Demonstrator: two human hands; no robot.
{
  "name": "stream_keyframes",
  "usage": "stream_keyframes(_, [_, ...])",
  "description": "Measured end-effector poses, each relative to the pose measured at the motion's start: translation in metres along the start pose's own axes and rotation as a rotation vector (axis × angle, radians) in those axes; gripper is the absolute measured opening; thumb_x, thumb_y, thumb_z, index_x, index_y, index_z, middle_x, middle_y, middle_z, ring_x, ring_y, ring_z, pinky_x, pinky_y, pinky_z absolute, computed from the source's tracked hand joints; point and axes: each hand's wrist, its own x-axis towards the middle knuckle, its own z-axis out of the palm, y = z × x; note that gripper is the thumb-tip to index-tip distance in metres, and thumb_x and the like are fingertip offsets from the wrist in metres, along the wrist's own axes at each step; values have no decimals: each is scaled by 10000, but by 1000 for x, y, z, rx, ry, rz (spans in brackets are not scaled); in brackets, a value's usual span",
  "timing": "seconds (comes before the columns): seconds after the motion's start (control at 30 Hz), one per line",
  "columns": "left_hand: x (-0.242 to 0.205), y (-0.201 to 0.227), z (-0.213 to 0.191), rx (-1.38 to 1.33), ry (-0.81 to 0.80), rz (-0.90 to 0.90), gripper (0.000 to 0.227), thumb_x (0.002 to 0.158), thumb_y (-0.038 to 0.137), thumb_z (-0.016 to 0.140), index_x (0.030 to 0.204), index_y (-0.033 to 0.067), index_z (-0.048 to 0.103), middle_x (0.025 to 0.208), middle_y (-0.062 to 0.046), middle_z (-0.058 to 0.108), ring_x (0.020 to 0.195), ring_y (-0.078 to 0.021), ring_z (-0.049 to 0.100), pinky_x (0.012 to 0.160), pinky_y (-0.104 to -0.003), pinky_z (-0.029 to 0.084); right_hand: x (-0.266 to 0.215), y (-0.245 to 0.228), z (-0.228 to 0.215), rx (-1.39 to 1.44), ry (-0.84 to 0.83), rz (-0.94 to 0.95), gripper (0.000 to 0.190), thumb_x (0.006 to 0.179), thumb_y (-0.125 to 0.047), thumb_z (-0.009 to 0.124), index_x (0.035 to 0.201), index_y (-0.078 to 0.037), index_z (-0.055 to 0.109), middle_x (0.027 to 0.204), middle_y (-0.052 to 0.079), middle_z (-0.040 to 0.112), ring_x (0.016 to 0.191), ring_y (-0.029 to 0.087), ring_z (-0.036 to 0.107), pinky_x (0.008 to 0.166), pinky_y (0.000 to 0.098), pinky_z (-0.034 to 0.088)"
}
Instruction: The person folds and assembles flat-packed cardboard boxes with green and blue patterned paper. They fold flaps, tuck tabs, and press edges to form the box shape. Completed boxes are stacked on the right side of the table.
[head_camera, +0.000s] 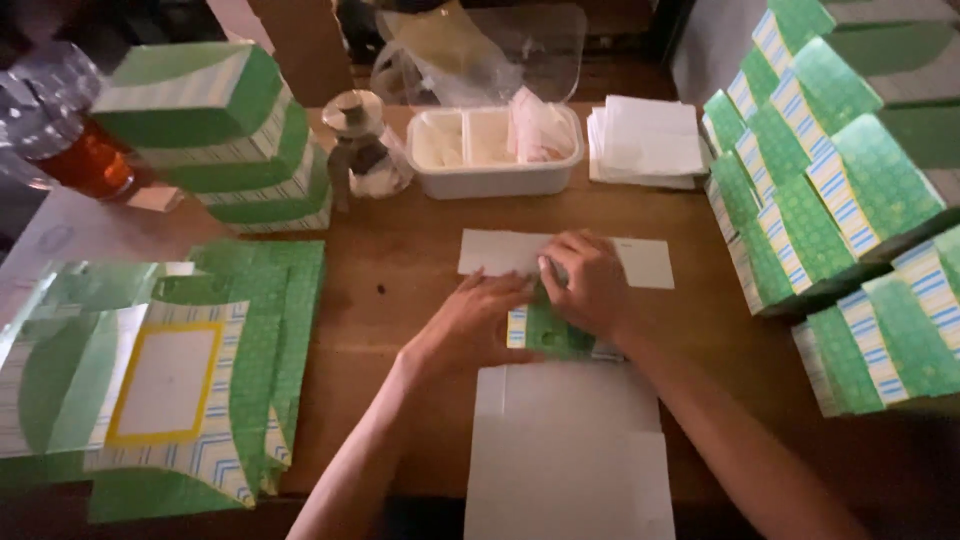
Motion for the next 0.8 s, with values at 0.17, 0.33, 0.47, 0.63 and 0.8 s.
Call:
stream_keyframes(0.17, [9, 1, 2, -136, 65, 23, 722, 735, 522, 855, 1292, 96, 683, 1320, -165, 691, 1316, -358, 608, 1145, -597, 389, 9, -45, -72, -176, -240, 147, 378, 1044, -436, 510, 1013, -155, 761, 958, 63, 716, 1039, 260, 695, 935, 476, 515])
stream_keyframes(0.33, [7, 17, -26, -167, -47, -137, 1009, 673, 517, 899, 1504, 117, 489, 1445, -147, 606, 1402, -339, 511, 1125, -521, 417, 17, -65, -110, 110, -547, 463, 481, 942, -432, 718, 1208, -34, 675, 846, 110, 737, 804, 300, 751, 714, 446, 589])
stream_keyframes(0.47, [5, 25, -33, -237, -22, -132, 1026, 674, 472, 925, 1502, 69, 472, 1445, -205, 583, 1417, -402, 477, 1181, -588, 353, 17, -50, -101, 234, -533, 491, 481, 828, -351, 826, 1137, -13, 680, 960, 180, 710, 911, 372, 736, 764, 499, 576])
stream_keyframes(0.63, [23, 8, -20, -283, 654, 68, 724, 737, 401, 828, 1335, 45, 633, 1204, -201, 685, 1132, -431, 660, 1046, -533, 495, 15, -44, -101, 842, -275, 487, 238, 894, -101, 770, 1100, -17, 685, 721, 55, 656, 680, 126, 579, 658, 287, 478])
stream_keyframes(0.8, [10, -19, 3, -823, 968, -298, 556, 1055, 461, 458, 1417, 52, 558, 1334, -200, 538, 1259, -327, 551, 1144, -484, 392, 12, -47, -114, 1074, -86, 486, 254, 913, -76, 768, 1149, -62, 675, 791, 75, 732, 696, 89, 642, 663, 244, 541])
